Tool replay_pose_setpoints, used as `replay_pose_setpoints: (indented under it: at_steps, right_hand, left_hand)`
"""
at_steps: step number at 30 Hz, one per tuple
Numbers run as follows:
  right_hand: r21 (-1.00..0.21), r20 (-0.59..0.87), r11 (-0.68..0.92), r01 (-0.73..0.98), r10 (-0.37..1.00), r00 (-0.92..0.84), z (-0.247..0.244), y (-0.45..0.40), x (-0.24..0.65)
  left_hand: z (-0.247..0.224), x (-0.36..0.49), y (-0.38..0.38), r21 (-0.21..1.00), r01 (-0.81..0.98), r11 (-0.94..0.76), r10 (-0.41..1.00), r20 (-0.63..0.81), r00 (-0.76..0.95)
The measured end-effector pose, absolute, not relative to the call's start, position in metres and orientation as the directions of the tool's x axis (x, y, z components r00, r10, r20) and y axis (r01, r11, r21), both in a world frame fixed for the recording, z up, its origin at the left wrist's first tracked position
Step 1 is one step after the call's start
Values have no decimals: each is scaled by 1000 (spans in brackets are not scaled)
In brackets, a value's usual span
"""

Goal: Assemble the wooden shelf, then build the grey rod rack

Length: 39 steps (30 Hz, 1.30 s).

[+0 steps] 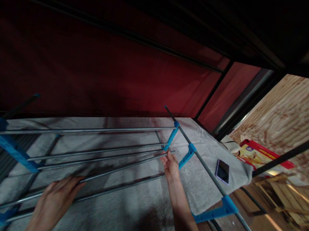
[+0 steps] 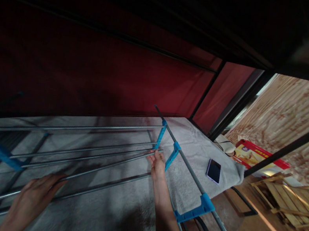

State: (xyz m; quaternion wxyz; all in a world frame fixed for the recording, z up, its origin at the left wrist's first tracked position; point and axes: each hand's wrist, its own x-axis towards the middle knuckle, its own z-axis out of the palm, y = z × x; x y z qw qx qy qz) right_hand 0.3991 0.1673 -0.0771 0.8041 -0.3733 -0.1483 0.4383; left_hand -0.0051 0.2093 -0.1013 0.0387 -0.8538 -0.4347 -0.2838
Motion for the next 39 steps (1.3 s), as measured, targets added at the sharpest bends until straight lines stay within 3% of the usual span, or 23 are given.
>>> replay_pose_setpoints:
  at_steps: [7, 12, 29, 39]
  right_hand:
    - [-738, -46, 356, -574, 821, 569, -72, 171, 397]
    - [-724, -22, 346, -597, 853, 522, -79, 187, 407]
    - [-786, -106, 240, -570, 855, 507, -57, 220, 412]
    - [-803, -84, 248, -542, 853, 515, -51, 230, 413]
  left_hand:
    - [-103, -5, 213, 222, 768, -601, 735, 530, 422]
    - [-98, -5, 213, 179, 773, -609, 732, 502, 461]
    - [-91, -2, 224, 211, 770, -603, 719, 562, 409]
    - [-91, 1, 230, 128, 779, -613, 676, 596, 434]
